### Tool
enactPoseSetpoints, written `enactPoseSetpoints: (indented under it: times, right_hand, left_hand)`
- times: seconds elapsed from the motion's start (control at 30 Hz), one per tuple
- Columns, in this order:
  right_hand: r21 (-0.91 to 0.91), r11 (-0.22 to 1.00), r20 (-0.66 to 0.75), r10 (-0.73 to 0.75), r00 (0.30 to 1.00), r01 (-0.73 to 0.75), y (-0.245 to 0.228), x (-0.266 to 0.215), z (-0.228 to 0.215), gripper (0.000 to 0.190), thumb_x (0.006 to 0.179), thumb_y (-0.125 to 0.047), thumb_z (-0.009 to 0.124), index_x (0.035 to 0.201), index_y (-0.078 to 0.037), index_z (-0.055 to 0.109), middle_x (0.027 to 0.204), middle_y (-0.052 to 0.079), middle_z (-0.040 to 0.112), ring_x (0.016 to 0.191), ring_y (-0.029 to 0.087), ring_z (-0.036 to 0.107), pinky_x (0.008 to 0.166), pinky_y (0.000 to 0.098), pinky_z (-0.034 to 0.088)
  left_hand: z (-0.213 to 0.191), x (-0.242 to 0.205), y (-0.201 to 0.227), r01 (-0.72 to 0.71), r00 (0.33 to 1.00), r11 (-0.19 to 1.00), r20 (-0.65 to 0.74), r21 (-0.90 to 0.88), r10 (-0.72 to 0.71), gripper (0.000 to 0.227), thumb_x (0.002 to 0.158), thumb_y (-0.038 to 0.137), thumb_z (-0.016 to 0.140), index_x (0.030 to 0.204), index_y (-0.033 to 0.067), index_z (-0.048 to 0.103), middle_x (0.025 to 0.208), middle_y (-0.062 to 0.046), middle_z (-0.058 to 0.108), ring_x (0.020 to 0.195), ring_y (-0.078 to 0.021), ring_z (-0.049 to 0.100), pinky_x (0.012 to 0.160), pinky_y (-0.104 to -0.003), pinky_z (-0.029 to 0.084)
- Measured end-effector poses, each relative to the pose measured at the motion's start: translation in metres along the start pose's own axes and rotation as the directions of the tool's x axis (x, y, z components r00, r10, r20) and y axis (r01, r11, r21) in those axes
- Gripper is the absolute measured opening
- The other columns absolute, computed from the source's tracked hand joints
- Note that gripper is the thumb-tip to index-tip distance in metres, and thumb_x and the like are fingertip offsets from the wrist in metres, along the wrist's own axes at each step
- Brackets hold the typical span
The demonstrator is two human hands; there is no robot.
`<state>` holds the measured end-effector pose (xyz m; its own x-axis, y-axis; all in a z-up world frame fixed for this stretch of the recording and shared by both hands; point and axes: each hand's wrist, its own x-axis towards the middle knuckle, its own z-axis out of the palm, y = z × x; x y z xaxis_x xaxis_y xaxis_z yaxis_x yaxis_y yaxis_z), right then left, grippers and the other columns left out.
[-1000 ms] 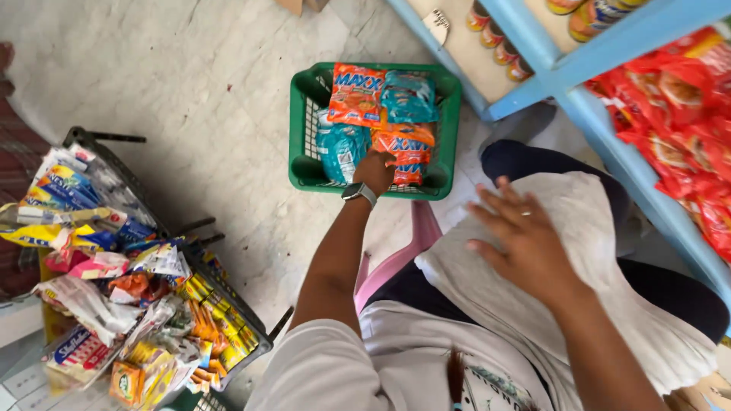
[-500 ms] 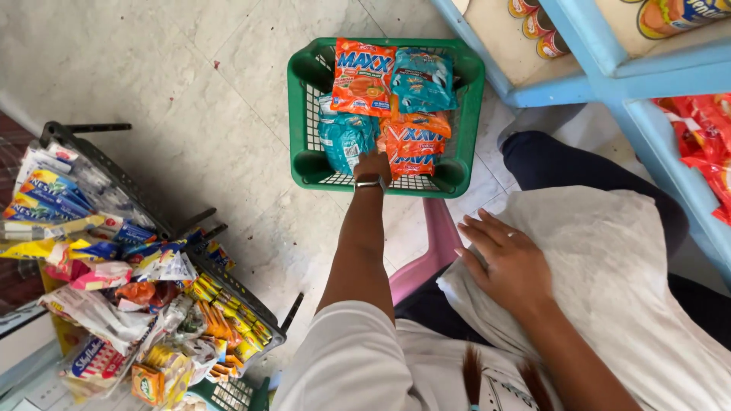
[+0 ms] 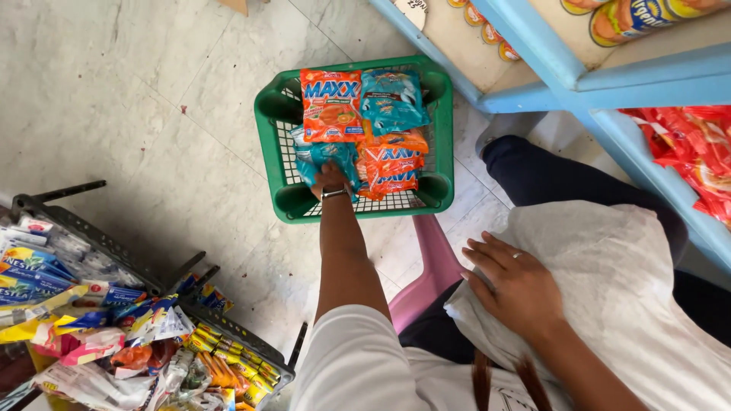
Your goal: Taking snack items out of boxes and placing them onto grocery store shelves.
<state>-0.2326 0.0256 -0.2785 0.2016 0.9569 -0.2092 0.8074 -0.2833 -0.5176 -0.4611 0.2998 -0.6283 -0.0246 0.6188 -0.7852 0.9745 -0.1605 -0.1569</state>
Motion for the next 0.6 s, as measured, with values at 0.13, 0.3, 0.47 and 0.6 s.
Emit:
enactPoseSetpoints:
  times: [0.13,0.3,0.47,0.6]
  right_hand:
    - [-0.003,1.0,-0.017,0.026,1.0,-0.026,0.003,-0.004,-0.001,0.034,0.087,-0.032,0.071,0.116,-0.014,0.074,0.126,0.002,0.071,0.127,0.022,0.062,0.099,0.0383,0.052]
    - [-0.017,1.0,0.004,-0.007,1.0,0.007,0.005,-0.011,-0.001,0.037,0.087,-0.032,0.07,0.119,-0.014,0.073,0.128,0.002,0.07,0.128,0.022,0.061,0.1,0.0385,0.051]
    - [-0.008,0.999,-0.041,-0.04,0.998,0.04,0.002,-0.032,-0.001,0.037,0.087,-0.032,0.07,0.12,-0.015,0.073,0.129,0.002,0.07,0.128,0.021,0.061,0.101,0.0382,0.051]
    - [0.18,0.984,-0.101,0.034,0.994,-0.015,0.007,-0.05,-0.003,0.036,0.088,-0.031,0.071,0.12,-0.015,0.074,0.128,0.002,0.071,0.125,0.021,0.062,0.099,0.0375,0.052]
  left_hand:
    - [0.071,0.012,-0.03,0.007,1.0,1.0,-0.023,-0.003,-0.007,0.034,0.102,0.031,0.052,0.132,0.0207,0.065,0.142,-0.007,0.06,0.127,-0.0328,0.06,0.095,-0.049,0.055]
    - [0.077,-0.032,-0.036,-0.105,0.983,0.995,-0.152,-0.002,0.103,0.028,0.105,0.028,0.052,0.118,0.0133,0.072,0.125,-0.015,0.071,0.109,-0.035,0.071,0.086,-0.048,0.058]
    - [0.037,-0.128,-0.016,-0.352,0.895,0.922,-0.347,-0.162,0.281,0.022,0.089,0.031,0.072,0.101,0.0131,0.076,0.109,-0.015,0.075,0.099,-0.0366,0.072,0.082,-0.047,0.057]
    - [-0.001,-0.219,0.014,-0.622,0.726,0.665,-0.622,-0.414,0.293,0.027,0.077,0.028,0.087,0.09,0.0084,0.073,0.093,-0.014,0.073,0.081,-0.0333,0.069,0.069,-0.043,0.054]
